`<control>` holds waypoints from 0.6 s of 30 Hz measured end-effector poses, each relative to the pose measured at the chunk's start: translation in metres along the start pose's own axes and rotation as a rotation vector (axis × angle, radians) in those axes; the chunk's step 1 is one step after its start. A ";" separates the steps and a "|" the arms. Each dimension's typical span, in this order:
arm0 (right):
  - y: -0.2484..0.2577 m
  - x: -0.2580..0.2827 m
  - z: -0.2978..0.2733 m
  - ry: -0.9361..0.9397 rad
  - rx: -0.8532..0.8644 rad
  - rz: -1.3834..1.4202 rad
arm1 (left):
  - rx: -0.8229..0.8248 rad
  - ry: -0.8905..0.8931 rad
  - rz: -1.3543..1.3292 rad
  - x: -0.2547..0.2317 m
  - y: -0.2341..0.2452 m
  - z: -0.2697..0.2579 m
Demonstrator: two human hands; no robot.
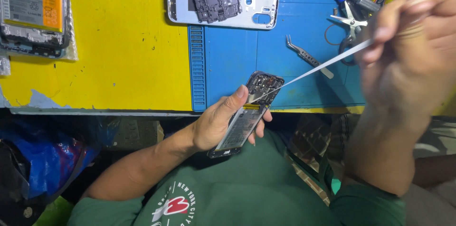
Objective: The person disassembles a smartphone by removing the back cover and using a screwdriver to unscrew internal components. They then use tweezers to carefully lift and disconnect the battery and other internal parts from the device's frame.
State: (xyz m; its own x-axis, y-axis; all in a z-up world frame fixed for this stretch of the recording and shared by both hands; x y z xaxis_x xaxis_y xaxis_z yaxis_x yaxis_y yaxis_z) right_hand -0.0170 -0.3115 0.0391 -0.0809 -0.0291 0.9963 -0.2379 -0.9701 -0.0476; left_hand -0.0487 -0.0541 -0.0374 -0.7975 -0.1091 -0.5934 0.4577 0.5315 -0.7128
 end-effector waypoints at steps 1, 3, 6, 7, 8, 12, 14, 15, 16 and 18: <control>0.023 -0.010 0.005 -0.024 -0.011 0.048 | -0.002 0.015 0.002 0.000 0.000 0.000; 0.073 -0.026 0.014 -0.048 -0.022 0.094 | -0.002 0.029 0.003 0.001 0.001 -0.001; 0.137 -0.037 0.025 0.156 0.145 -0.226 | 0.013 0.037 0.015 0.001 0.001 -0.002; 0.147 -0.040 0.026 0.304 0.274 -0.468 | 0.010 0.040 0.011 0.001 0.001 -0.002; 0.157 -0.045 0.025 0.449 0.406 -0.715 | 0.008 0.042 0.006 0.001 0.001 -0.002; -0.020 0.039 -0.017 -0.141 0.260 0.074 | -0.020 0.052 -0.011 -0.001 0.000 -0.002; -0.056 0.052 -0.047 0.006 0.369 -0.895 | -0.065 0.107 0.060 -0.001 0.001 -0.004; -0.061 0.043 -0.050 0.003 0.372 -0.891 | -0.070 0.110 0.057 0.001 0.002 -0.005; -0.074 0.035 -0.058 0.198 0.540 -1.085 | -0.044 0.077 0.062 0.000 0.001 -0.005; -0.090 0.026 -0.067 0.399 0.702 -1.275 | -0.012 0.045 0.070 -0.001 -0.002 -0.004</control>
State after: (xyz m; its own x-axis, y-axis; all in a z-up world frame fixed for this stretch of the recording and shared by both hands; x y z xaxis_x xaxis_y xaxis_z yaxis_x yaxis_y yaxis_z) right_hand -0.0630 -0.2089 0.0649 -0.4608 0.8506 0.2531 0.1390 -0.2125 0.9672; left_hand -0.0501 -0.0518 -0.0339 -0.7806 -0.0331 -0.6242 0.5088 0.5463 -0.6653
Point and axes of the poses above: each hand's wrist, its own z-axis towards the middle knuckle, its own y-axis out of the back of the hand, x = y × z, the point moved 5 cm from there along z, towards the middle knuckle, and after that the axes turned 1 degree about -y, right-handed, at the moved point
